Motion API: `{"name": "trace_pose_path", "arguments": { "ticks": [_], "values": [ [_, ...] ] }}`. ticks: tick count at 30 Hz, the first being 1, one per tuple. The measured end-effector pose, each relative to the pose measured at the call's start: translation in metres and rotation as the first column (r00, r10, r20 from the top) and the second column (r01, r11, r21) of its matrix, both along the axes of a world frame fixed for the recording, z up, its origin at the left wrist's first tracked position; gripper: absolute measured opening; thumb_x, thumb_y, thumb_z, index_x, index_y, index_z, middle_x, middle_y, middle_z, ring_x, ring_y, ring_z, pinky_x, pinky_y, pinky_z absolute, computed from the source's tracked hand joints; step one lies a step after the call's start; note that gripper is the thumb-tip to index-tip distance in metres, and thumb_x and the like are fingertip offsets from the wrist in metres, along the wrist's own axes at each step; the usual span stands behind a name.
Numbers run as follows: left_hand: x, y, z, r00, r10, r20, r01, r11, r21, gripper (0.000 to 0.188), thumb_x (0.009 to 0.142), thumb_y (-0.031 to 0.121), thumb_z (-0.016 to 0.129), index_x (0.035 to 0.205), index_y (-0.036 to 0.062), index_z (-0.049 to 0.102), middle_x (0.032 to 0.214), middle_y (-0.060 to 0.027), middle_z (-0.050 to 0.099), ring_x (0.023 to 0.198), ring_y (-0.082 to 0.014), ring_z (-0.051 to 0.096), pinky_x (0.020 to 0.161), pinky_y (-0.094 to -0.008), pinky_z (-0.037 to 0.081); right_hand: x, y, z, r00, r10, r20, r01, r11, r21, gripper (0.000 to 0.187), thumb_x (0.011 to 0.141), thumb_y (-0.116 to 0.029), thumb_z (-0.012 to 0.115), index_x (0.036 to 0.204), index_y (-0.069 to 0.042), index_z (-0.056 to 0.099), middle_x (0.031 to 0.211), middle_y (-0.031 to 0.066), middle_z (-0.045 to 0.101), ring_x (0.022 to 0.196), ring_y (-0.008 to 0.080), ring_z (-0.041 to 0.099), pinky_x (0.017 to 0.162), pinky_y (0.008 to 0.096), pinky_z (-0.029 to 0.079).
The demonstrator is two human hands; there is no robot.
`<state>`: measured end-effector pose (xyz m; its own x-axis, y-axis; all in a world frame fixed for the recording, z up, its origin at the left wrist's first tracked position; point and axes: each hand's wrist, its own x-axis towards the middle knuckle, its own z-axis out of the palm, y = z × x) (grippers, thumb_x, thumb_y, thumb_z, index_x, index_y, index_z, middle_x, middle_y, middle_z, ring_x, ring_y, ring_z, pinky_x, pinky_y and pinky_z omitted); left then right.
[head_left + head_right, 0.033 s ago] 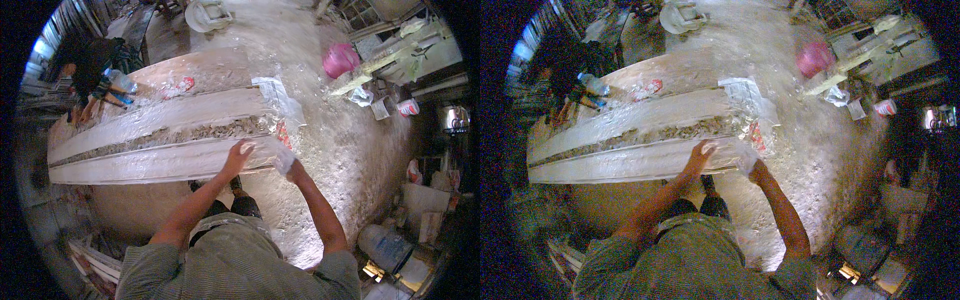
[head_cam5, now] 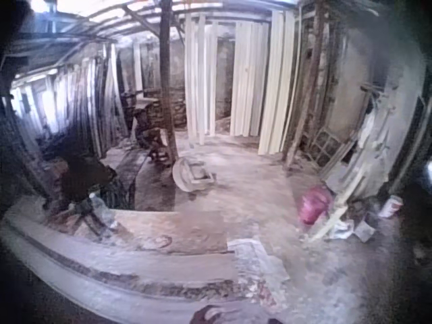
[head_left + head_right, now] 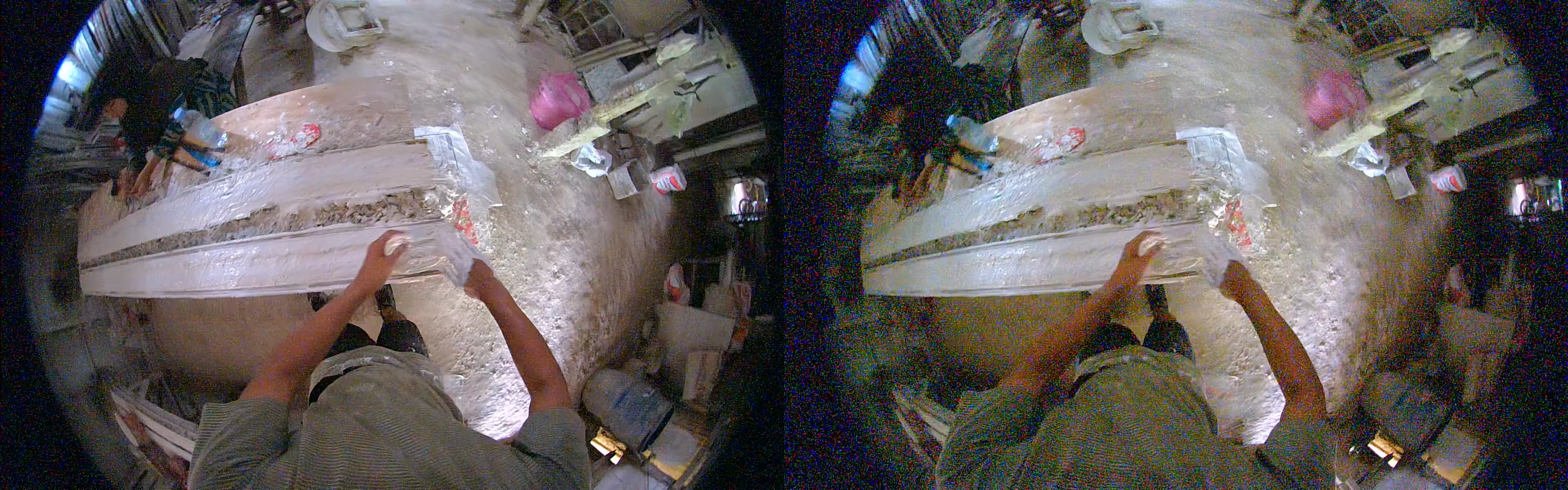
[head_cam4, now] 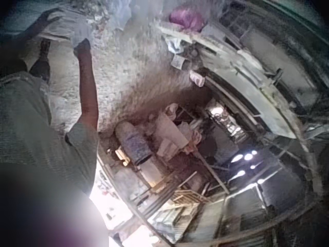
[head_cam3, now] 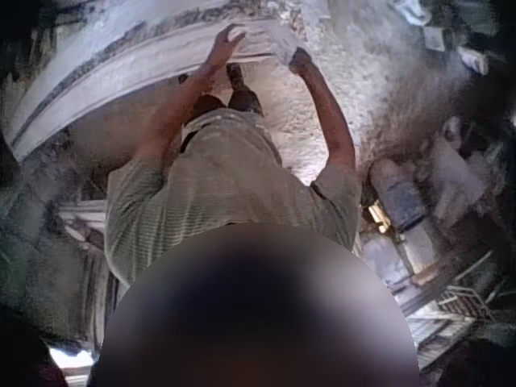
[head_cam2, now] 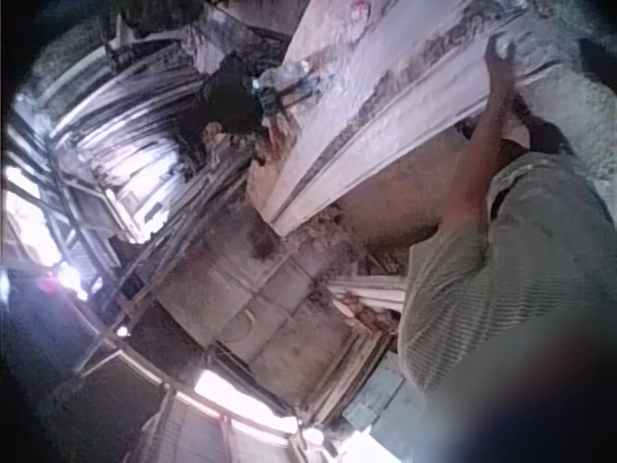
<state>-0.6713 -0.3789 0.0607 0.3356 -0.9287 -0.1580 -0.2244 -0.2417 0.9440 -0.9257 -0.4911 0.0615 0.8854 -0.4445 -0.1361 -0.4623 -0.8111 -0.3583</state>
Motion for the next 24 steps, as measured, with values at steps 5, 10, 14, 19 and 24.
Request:
{"name": "trace_pose_path", "arguments": {
  "ticks": [5, 10, 14, 19, 24],
  "values": [
    [0.062, 0.077, -0.008, 0.994, 0.108, -0.027, -0.104, 0.987, 0.121, 0.031, 0.096, 0.019, 0.071, 0.122, 0.0025, 0.067, 0.118, -0.0136, 0.072, 0.116, -0.0237, 0.065, 0.105, -0.0367, 0.046, 0.034, 0.011, -0.047, 0.965, 0.174, 0.195, -0.194, 0.977, 0.086, 0.060, 0.100, -0.035, 0.062, 0.150, -0.006, 0.046, 0.158, 0.0179, 0.043, 0.141, 0.0373, 0.047, 0.117, 0.0462, 0.039],
    [0.103, 0.126, 0.018, 0.928, 0.372, 0.019, -0.373, 0.927, 0.032, 0.027, 0.097, 0.018, 0.069, 0.120, 0.0032, 0.069, 0.114, -0.0076, 0.073, 0.111, -0.0185, 0.064, 0.102, -0.0340, 0.047, 0.122, 0.014, -0.066, 0.914, 0.401, -0.066, -0.372, 0.890, 0.263, 0.047, 0.095, -0.025, 0.065, 0.135, -0.002, 0.055, 0.131, 0.0199, 0.060, 0.111, 0.0365, 0.065, 0.093, 0.0464, 0.055],
    [0.111, 0.165, 0.038, 0.755, 0.641, -0.136, -0.631, 0.767, 0.112, 0.024, 0.098, 0.019, 0.069, 0.117, 0.0048, 0.071, 0.114, -0.0060, 0.073, 0.109, -0.0179, 0.065, 0.100, -0.0333, 0.047, 0.158, -0.016, -0.075, 0.816, 0.535, -0.221, -0.469, 0.835, 0.289, 0.031, 0.087, -0.016, 0.071, 0.113, -0.001, 0.066, 0.104, 0.0204, 0.072, 0.094, 0.0356, 0.072, 0.080, 0.0461, 0.058],
    [0.137, 0.219, 0.034, 0.574, 0.790, -0.217, -0.780, 0.608, 0.148, 0.030, 0.098, 0.023, 0.069, 0.123, 0.0066, 0.068, 0.118, -0.0046, 0.071, 0.111, -0.0155, 0.063, 0.102, -0.0314, 0.045, 0.052, -0.081, -0.092, 0.533, 0.462, -0.709, -0.369, 0.881, 0.296, 0.019, 0.084, -0.019, 0.067, 0.100, -0.012, 0.074, 0.111, 0.0148, 0.073, 0.098, 0.0322, 0.071, 0.085, 0.0418, 0.058],
    [0.153, 0.272, 0.009, 0.357, 0.871, -0.337, -0.860, 0.448, 0.246, 0.035, 0.098, 0.027, 0.071, 0.127, 0.0084, 0.067, 0.121, -0.0045, 0.070, 0.111, -0.0160, 0.063, 0.101, -0.0318, 0.046, 0.015, -0.079, -0.109, 0.413, 0.563, -0.716, -0.428, 0.814, 0.393, 0.036, 0.089, -0.023, 0.062, 0.121, -0.007, 0.064, 0.117, 0.0206, 0.069, 0.114, 0.0303, 0.060, 0.095, 0.0460, 0.051]
  ]
}}
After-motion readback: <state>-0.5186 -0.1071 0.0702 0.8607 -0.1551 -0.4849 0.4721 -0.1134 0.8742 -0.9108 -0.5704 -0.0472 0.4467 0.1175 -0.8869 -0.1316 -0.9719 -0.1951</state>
